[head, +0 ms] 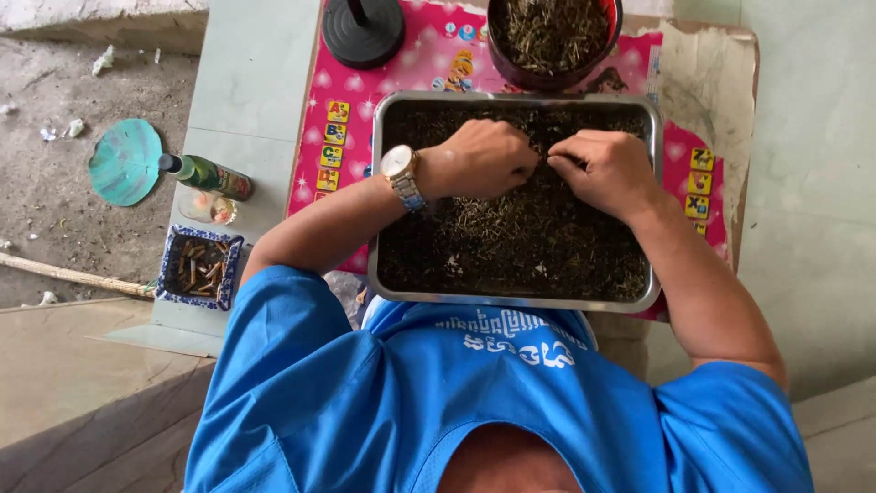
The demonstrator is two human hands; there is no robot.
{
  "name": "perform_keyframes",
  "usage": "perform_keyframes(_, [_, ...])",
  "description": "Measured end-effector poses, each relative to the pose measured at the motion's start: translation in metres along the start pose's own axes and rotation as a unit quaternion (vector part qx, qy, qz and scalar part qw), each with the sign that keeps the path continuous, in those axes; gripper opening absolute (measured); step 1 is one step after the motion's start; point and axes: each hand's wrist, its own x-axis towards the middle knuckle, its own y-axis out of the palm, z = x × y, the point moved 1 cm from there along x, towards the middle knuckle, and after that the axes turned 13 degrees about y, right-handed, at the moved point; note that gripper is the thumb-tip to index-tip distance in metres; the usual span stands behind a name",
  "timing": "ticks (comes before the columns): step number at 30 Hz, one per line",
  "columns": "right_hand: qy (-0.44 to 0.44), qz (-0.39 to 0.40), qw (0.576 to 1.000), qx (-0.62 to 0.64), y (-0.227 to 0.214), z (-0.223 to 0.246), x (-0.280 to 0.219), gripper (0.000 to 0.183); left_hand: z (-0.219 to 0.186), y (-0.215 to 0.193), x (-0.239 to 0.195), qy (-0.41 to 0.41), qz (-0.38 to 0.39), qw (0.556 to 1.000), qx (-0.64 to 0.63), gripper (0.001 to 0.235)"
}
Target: Sorting dried tea leaves in a tray to remove stems and debris by hand.
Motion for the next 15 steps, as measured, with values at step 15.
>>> perform_keyframes(15, [-0.007, 0.023, 0.999, -0.021, -0.003, 0.005, -0.003, 0.008, 0.072, -0.039, 0.030, 0.046, -0.269, 0.962, 0.003, 0.023])
